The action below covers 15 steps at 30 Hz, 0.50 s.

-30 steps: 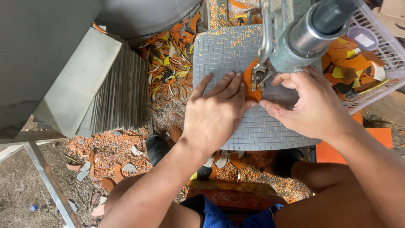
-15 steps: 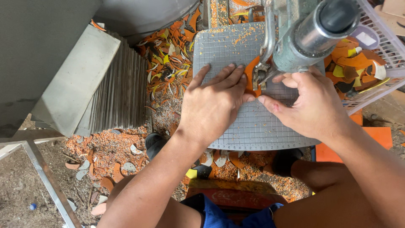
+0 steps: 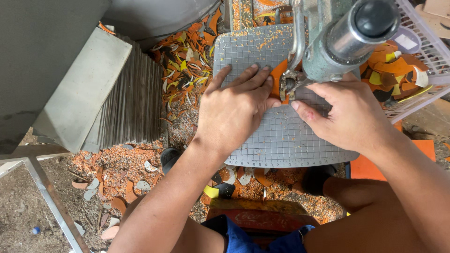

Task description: The person uses a vertical band saw to trim and shape orange sole pieces. They guide each piece against the blade, rotate it to follow contours, and remove finished pieces to a nearby basket. The workspace is cluttered with orange and yellow offcuts.

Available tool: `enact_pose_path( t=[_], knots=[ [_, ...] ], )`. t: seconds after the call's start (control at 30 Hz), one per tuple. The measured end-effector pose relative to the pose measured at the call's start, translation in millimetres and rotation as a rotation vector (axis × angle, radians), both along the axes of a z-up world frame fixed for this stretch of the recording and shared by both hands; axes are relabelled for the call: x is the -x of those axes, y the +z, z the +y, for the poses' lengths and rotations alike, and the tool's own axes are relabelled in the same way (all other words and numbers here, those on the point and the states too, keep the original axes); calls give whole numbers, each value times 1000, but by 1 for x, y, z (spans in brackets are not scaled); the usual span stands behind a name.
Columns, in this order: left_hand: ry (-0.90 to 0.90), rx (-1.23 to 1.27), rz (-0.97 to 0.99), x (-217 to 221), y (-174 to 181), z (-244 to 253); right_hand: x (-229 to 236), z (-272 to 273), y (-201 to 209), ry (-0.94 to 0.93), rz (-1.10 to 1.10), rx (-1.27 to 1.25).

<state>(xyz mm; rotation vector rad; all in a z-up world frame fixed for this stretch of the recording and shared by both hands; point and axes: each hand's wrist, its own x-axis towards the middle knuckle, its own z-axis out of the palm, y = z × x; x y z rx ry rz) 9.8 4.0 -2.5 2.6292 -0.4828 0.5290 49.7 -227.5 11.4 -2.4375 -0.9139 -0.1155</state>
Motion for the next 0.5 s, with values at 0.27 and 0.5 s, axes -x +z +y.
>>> enact_pose_path(
  t=[0.27, 0.5],
  knots=[
    [5, -7, -12, -5, -1, 1, -1, 3, 5, 17, 57, -41],
    [13, -4, -10, -10, -1, 2, -3, 6, 8, 16, 82, -23]
  ],
)
